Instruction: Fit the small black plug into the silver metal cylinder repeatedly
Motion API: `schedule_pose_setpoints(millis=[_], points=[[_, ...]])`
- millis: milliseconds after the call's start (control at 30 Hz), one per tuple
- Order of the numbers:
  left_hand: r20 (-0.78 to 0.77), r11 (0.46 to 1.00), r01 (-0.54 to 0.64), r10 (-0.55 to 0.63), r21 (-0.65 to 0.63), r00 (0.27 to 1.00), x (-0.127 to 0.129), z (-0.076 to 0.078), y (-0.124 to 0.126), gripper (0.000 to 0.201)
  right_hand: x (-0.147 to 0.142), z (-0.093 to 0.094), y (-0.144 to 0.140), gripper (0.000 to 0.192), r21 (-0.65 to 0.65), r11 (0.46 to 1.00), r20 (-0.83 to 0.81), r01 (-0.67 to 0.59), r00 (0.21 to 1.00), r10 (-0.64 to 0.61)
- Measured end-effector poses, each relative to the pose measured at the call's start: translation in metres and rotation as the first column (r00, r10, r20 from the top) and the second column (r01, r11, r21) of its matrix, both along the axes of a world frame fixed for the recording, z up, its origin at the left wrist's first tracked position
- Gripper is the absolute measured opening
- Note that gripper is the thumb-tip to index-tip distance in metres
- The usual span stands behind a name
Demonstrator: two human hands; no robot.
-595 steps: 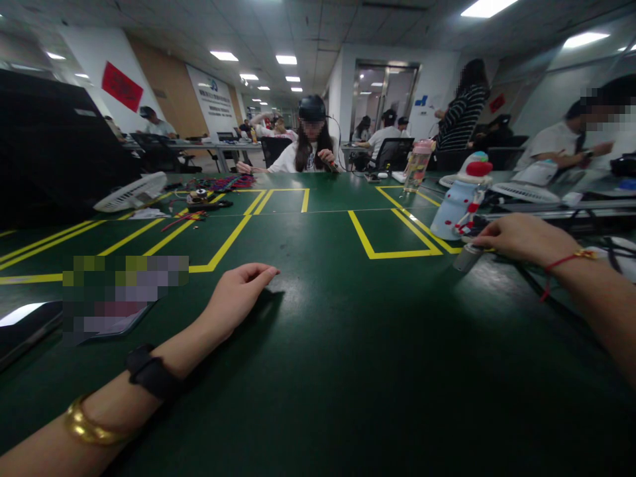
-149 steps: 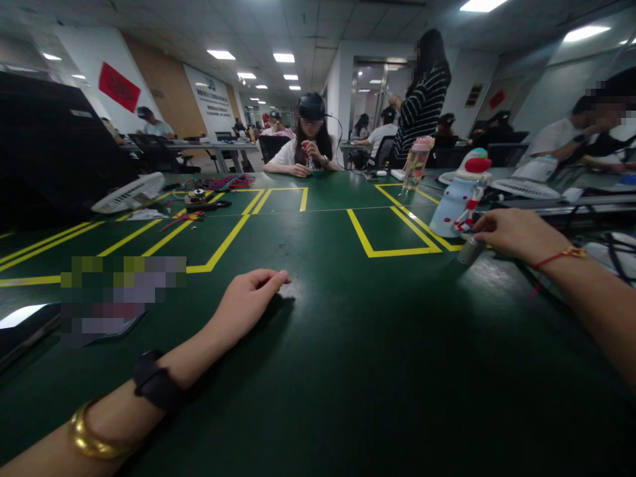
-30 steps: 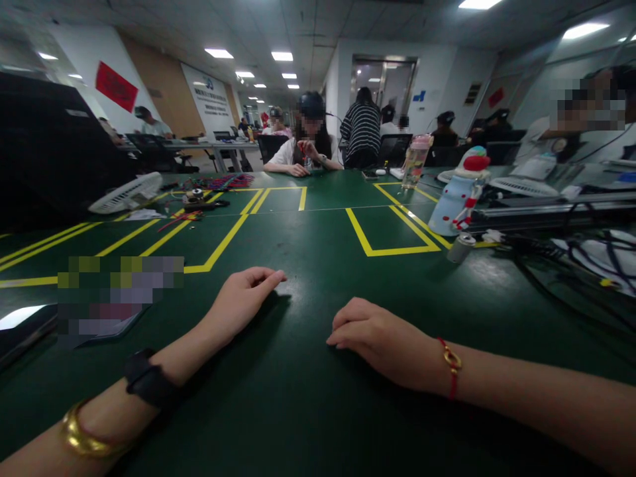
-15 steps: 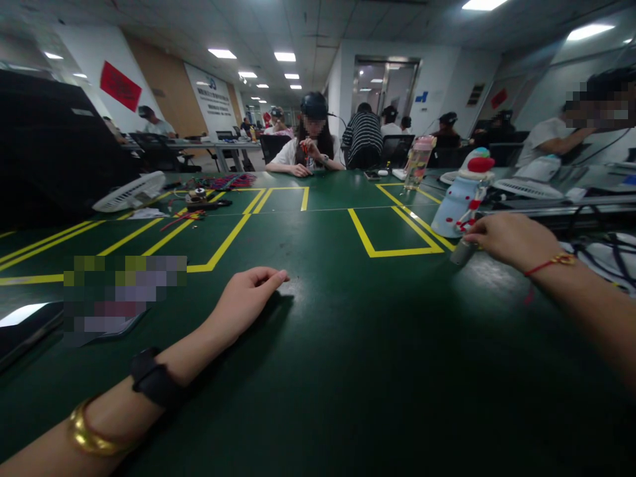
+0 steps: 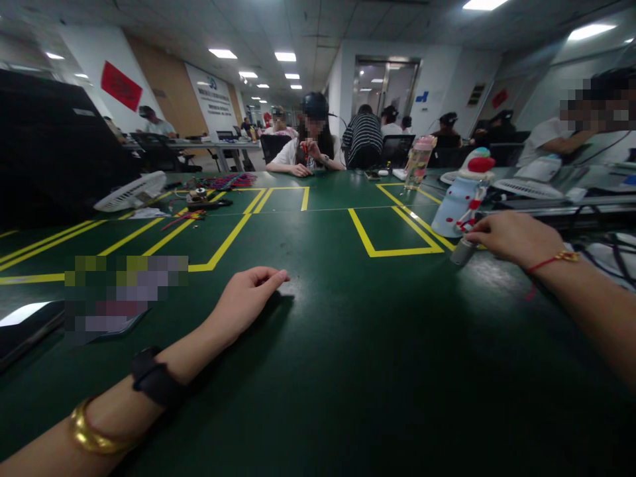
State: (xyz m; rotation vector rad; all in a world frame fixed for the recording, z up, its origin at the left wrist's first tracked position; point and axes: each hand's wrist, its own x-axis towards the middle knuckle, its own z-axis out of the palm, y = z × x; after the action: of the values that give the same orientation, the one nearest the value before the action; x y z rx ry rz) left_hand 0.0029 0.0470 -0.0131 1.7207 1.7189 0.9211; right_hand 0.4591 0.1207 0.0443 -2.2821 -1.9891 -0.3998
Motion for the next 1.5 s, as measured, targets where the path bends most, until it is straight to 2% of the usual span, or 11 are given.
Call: schedule_pose_setpoints(millis=[267,667,900,967,1000,1133,1200,1233,1333,1433,1500], points=[[-0.012,0.999,0.025,-0.025,-0.028,1.000,-0.001,-0.001,0.000,0.040,-0.004,0.005,0.000,0.037,-0.086,0.992,-0.011,0.098,0.995,-0.099],[0.010,1.000,0.018,-0.018,-0.024,1.000,0.001,0.002,-0.002,0.042,-0.004,0.009,-0.002,0.038,-0.172,0.981,-0.112,-0.084,0.992,0.066],[0.002,1.000,0.016,-0.016,-0.002,1.000,0.001,0.001,-0.001,0.039,-0.030,0.001,-0.006,0.037,-0.073,0.981,-0.132,-0.181,0.976,0.171],[-0.002,1.000,0.021,-0.021,-0.006,1.000,0.001,0.001,-0.001,0.040,-0.057,0.000,-0.020,0.036,0.016,0.949,-0.259,-0.313,0.916,0.307],[-0.005,1.000,0.024,-0.024,-0.010,1.000,0.001,0.001,-0.001,0.040,-0.075,-0.001,-0.029,0.035,0.071,0.913,-0.348,-0.402,0.848,0.400],[-0.003,0.999,0.028,-0.028,-0.020,1.000,0.000,0.001,-0.002,0.041,-0.148,-0.017,-0.074,0.028,0.240,0.656,-0.590,-0.715,0.429,0.684],[-0.005,0.999,0.030,-0.030,-0.013,1.000,0.000,0.001,-0.001,0.041,-0.174,-0.028,-0.093,0.026,0.265,0.547,-0.631,-0.794,0.286,0.721],[-0.006,1.000,0.030,-0.030,-0.008,1.000,0.000,0.000,-0.001,0.040,-0.183,-0.033,-0.101,0.026,0.271,0.517,-0.651,-0.812,0.241,0.720],[-0.022,0.999,0.032,-0.032,0.007,0.999,0.004,0.004,-0.003,0.039,-0.193,-0.045,-0.112,0.028,0.275,0.503,-0.705,-0.820,0.184,0.685],[-0.057,0.989,0.123,-0.119,0.082,0.991,0.017,0.014,-0.013,0.037,-0.192,-0.054,-0.112,0.044,0.267,0.558,-0.767,-0.786,0.177,0.617],[-0.082,0.956,0.258,-0.248,0.141,0.965,0.031,0.021,-0.025,0.033,-0.192,-0.058,-0.110,0.055,0.254,0.596,-0.806,-0.762,0.173,0.565]])
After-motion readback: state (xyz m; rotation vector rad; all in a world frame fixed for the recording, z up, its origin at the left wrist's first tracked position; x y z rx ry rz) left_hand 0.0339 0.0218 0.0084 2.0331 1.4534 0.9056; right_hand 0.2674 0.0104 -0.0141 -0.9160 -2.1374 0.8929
